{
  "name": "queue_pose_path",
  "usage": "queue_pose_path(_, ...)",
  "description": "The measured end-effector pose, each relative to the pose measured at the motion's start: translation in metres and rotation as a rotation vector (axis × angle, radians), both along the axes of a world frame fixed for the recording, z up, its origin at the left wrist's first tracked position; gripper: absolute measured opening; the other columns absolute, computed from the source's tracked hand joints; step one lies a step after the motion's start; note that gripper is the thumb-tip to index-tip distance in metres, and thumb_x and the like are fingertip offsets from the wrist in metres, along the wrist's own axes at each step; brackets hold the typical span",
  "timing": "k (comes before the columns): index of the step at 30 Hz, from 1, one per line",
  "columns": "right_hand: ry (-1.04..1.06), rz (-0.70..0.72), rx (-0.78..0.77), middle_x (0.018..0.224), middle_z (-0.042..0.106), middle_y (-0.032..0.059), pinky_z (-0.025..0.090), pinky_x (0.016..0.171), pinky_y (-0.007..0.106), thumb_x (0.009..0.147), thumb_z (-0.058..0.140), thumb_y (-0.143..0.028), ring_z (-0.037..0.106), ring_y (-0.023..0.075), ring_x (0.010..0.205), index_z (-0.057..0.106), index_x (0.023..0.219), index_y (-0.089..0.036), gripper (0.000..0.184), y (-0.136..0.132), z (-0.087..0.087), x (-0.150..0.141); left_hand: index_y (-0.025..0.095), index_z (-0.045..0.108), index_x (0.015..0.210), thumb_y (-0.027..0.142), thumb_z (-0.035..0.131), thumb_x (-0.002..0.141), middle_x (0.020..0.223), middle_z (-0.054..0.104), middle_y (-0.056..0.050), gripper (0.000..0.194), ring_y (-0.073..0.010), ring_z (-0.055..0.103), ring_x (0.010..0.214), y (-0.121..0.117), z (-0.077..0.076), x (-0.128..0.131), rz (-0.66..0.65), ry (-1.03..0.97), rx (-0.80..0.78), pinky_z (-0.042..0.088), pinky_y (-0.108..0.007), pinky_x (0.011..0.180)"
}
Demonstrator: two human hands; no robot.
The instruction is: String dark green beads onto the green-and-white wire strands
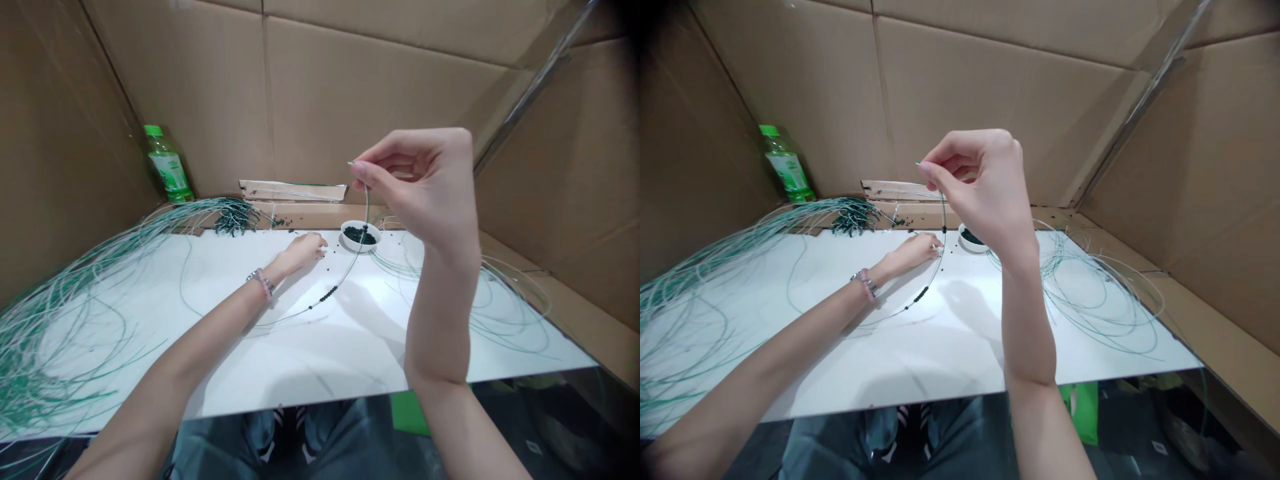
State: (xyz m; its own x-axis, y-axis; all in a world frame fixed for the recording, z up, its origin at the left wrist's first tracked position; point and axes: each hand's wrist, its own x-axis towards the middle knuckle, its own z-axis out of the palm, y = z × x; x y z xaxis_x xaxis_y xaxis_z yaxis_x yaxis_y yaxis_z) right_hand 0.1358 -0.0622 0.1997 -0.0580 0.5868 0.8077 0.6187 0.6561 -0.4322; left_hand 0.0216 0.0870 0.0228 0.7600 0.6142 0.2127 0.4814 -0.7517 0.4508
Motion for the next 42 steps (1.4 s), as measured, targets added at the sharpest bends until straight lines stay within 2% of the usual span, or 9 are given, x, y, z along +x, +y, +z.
queue_pose_path(7,0.000,0.010,0.035,0.059,0.065,-0.0015,0.055,0.052,0.021,0.074,0.069,-0.009,0.065,0.0118,0.057,0.065,0.062,-0.021,0.017,-0.001,-0.001,-0.002,0.013,0.065,0.077,0.015,0.049,0.074,0.085,0.066,-0.008,0.016,-0.0165,0.058,0.074,0.011,-0.025,0.004,0.008,-0.019,-0.033,0.043,-0.027,0.074)
queue_pose_path(13,0.013,-0.007,0.023,0.059,0.065,-0.0013,0.052,0.050,0.020,0.074,0.067,-0.009,0.064,0.0107,0.057,0.066,0.063,-0.021,0.016,-0.001,-0.002,-0.001,0.013,0.062,0.068,0.012,0.050,0.070,0.075,0.064,-0.007,0.012,-0.0164,0.054,0.068,0.006,-0.022,0.000,0.017,-0.112,-0.053,0.042,-0.029,0.069)
queue_pose_path(17,0.029,-0.041,0.016,0.062,0.065,-0.0009,0.051,0.048,0.021,0.076,0.067,-0.014,0.063,0.0123,0.059,0.066,0.066,-0.021,0.013,-0.006,-0.002,-0.001,0.013,0.061,0.067,0.013,0.050,0.071,0.067,0.063,-0.005,0.012,-0.0160,0.054,0.064,0.000,0.008,0.000,0.038,-0.250,-0.071,0.043,-0.029,0.067)
queue_pose_path(21,0.043,-0.041,0.000,0.063,0.063,-0.0018,0.050,0.048,0.019,0.078,0.065,-0.015,0.061,0.0107,0.059,0.065,0.068,-0.021,0.012,-0.012,-0.001,-0.003,0.011,0.064,0.084,0.023,0.051,0.081,0.083,0.068,-0.008,0.017,-0.0149,0.060,0.074,-0.010,0.068,-0.004,0.068,-0.498,-0.062,0.047,-0.026,0.069)
queue_pose_path(23,0.054,-0.022,0.015,0.065,0.063,-0.0024,0.051,0.049,0.018,0.078,0.065,-0.014,0.060,0.0097,0.060,0.065,0.069,-0.021,0.012,-0.014,-0.001,-0.005,0.013,0.063,0.092,0.032,0.051,0.084,0.090,0.069,-0.007,0.024,-0.0126,0.062,0.078,-0.024,0.099,-0.011,0.059,-0.699,-0.066,0.048,-0.023,0.070)
queue_pose_path(24,0.065,-0.010,0.028,0.068,0.063,-0.0023,0.052,0.051,0.017,0.078,0.065,-0.014,0.061,0.0098,0.063,0.064,0.070,-0.021,0.010,-0.016,-0.001,-0.007,0.014,0.063,0.091,0.036,0.057,0.082,0.088,0.069,-0.006,0.024,-0.0119,0.062,0.077,-0.033,0.112,-0.015,0.021,-0.909,-0.126,0.049,-0.022,0.069)
queue_pose_path(27,0.113,0.023,0.083,0.084,0.066,0.0003,0.056,0.058,0.019,0.078,0.064,-0.013,0.065,0.0126,0.079,0.063,0.076,-0.021,0.009,-0.022,-0.003,-0.014,0.018,0.067,0.082,0.039,0.070,0.073,0.080,0.069,-0.002,0.023,-0.0092,0.063,0.072,-0.066,0.139,-0.025,-0.159,-1.273,-0.326,0.051,-0.019,0.066)
queue_pose_path(33,0.169,0.053,0.202,0.094,0.067,0.0023,0.061,0.068,0.028,0.080,0.060,-0.008,0.067,0.0154,0.086,0.062,0.078,-0.021,0.013,-0.039,-0.006,-0.031,0.021,0.071,0.074,0.032,0.077,0.069,0.072,0.069,0.001,0.014,-0.0065,0.060,0.062,-0.110,0.152,-0.032,-0.313,-1.331,-0.486,0.053,-0.018,0.065)
queue_pose_path(42,0.148,0.020,0.268,0.088,0.068,0.0016,0.062,0.062,0.027,0.077,0.064,-0.005,0.066,0.0146,0.080,0.065,0.077,-0.020,0.015,-0.046,-0.008,-0.034,0.023,0.074,0.074,0.024,0.075,0.073,0.073,0.068,0.002,0.002,-0.0041,0.062,0.064,-0.118,0.152,-0.033,-0.427,-1.334,-0.521,0.053,-0.011,0.064)
